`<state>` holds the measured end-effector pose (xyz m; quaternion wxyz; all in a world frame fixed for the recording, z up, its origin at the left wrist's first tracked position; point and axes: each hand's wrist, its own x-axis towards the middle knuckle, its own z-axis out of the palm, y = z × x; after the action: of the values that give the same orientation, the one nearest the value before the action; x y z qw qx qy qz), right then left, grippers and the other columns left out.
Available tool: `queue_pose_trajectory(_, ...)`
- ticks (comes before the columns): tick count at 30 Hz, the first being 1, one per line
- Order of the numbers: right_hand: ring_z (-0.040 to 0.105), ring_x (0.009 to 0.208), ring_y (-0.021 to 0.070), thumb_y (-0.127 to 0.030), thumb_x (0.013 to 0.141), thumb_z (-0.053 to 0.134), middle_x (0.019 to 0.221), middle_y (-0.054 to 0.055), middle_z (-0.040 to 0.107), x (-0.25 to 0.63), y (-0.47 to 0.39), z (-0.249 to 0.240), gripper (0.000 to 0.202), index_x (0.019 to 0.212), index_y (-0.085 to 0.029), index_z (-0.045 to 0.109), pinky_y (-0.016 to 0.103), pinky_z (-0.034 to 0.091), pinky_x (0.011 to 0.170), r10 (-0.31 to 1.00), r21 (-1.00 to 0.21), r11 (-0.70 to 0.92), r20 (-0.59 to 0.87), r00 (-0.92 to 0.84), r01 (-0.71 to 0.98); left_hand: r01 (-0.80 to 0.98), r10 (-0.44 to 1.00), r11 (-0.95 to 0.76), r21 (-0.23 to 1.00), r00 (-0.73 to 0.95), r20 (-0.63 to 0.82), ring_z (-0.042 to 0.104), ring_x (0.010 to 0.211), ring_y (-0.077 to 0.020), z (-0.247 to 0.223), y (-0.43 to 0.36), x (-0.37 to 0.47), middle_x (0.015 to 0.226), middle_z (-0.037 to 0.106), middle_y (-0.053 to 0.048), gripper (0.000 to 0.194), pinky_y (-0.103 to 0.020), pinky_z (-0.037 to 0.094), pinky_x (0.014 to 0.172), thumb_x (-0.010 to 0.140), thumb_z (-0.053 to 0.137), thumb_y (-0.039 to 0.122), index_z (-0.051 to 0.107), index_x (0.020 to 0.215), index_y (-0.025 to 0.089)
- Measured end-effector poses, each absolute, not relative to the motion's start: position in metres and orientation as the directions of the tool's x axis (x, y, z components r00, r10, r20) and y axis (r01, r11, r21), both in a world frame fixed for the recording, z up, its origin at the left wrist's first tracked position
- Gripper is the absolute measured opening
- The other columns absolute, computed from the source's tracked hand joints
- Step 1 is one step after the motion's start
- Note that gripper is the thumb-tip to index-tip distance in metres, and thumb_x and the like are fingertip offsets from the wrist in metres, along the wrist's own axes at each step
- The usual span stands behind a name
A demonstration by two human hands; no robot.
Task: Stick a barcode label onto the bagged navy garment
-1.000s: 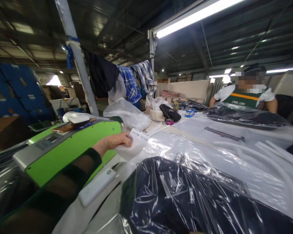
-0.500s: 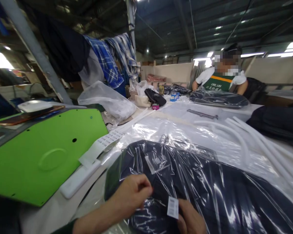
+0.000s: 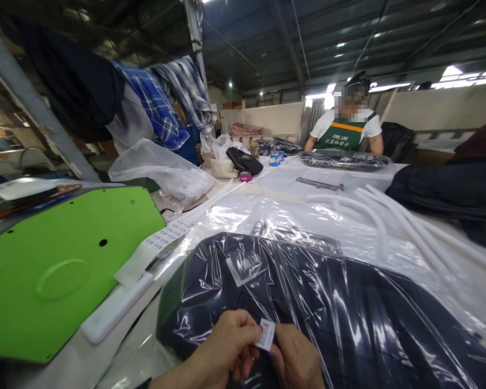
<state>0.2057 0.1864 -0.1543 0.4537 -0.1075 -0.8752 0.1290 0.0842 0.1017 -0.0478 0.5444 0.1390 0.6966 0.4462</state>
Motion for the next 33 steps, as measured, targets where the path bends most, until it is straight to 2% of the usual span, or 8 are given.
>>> queue_pose_trajectory(9,0.051,0.057,0.0142,-0.032,0.1,0.038,0.066,0.001,0.055,0.195,0.179,-0.167,0.025,0.09,-0.017,0.055,0.028,0.036,0.054,0.39,-0.4,0.913,0.803,-0.451,0.077,-0.303,0.687,0.567,0.766,-0.339,-0.642,0.036,0.032,-0.0047,-0.057,0.099,0.079,0.049,0.051,0.004,0.034,-0.018,0.014,0.032,0.053,0.06,0.048,0.046,0.065,0.02)
queue_pose_trajectory(11,0.05,0.056,0.0141,-0.034,0.101,0.036,0.065,0.0,0.053,0.197,0.179,-0.165,0.028,0.087,-0.018,0.054,0.029,0.035,0.052,0.386,-0.394,0.915,0.796,-0.466,0.085,-0.146,0.738,0.528,0.836,-0.407,-0.538,0.038,0.038,-0.0067,-0.058,0.097,0.074,0.052,0.049,0.004,0.03,-0.019,0.021,0.036,0.062,0.058,0.047,0.05,0.071,0.019)
queue_pose_trajectory(13,0.051,0.056,0.014,-0.036,0.101,0.035,0.065,0.0,0.054,0.2,0.18,-0.159,0.029,0.088,-0.018,0.054,0.028,0.036,0.052,0.367,-0.382,0.921,0.777,-0.512,0.081,0.158,0.855,0.395,0.905,-0.425,-0.298,0.047,0.052,-0.01,-0.054,0.096,0.067,0.063,0.052,0.002,0.023,-0.021,0.035,0.048,0.072,0.056,0.038,0.059,0.081,0.017)
queue_pose_trajectory(16,0.055,0.058,0.0132,-0.039,0.101,0.034,0.066,-0.001,0.057,0.203,0.183,-0.148,0.031,0.09,-0.018,0.054,0.026,0.039,0.053,0.338,-0.368,0.927,0.747,-0.572,0.068,0.562,0.993,0.08,0.823,-0.12,-0.015,0.056,0.087,-0.0157,-0.043,0.097,0.055,0.093,0.057,-0.004,0.025,-0.029,0.044,0.079,0.083,0.049,0.019,0.069,0.098,0.023)
queue_pose_trajectory(18,0.054,0.055,0.0121,-0.041,0.102,0.032,0.064,-0.002,0.056,0.203,0.185,-0.142,0.034,0.085,-0.019,0.053,0.025,0.039,0.051,0.335,-0.368,0.928,0.752,-0.567,0.061,0.68,0.996,-0.052,0.731,0.087,-0.01,0.053,0.103,-0.019,-0.035,0.099,0.049,0.108,0.056,-0.006,0.029,-0.034,0.042,0.09,0.088,0.046,0.015,0.07,0.101,0.026)
queue_pose_trajectory(21,0.052,0.052,0.0116,-0.044,0.102,0.029,0.06,-0.002,0.053,0.201,0.185,-0.138,0.04,0.078,-0.021,0.051,0.025,0.037,0.048,0.351,-0.39,0.92,0.769,-0.535,0.042,0.748,0.976,-0.13,0.65,0.212,-0.049,0.049,0.112,-0.0211,-0.026,0.103,0.044,0.117,0.054,-0.008,0.026,-0.035,0.041,0.096,0.088,0.049,0.012,0.069,0.1,0.025)
queue_pose_trajectory(27,0.054,0.058,0.0131,-0.055,0.099,0.023,0.066,0.0,0.056,0.203,0.183,-0.139,0.05,0.081,-0.02,0.053,0.026,0.039,0.053,0.351,-0.443,0.897,0.717,-0.602,-0.004,0.764,0.934,-0.227,0.604,0.347,-0.087,0.052,0.109,-0.0192,-0.013,0.109,0.04,0.113,0.057,-0.006,0.019,-0.032,0.044,0.095,0.087,0.054,0.01,0.068,0.091,0.022)
queue_pose_trajectory(33,0.055,0.059,0.0142,-0.058,0.098,0.023,0.068,0.0,0.056,0.203,0.182,-0.143,0.052,0.088,-0.019,0.057,0.028,0.039,0.053,0.341,-0.435,0.9,0.709,-0.618,-0.003,0.773,0.916,-0.231,0.591,0.377,-0.135,0.054,0.103,-0.0159,-0.007,0.111,0.038,0.108,0.059,-0.004,0.013,-0.026,0.043,0.093,0.085,0.059,0.007,0.063,0.081,0.018)
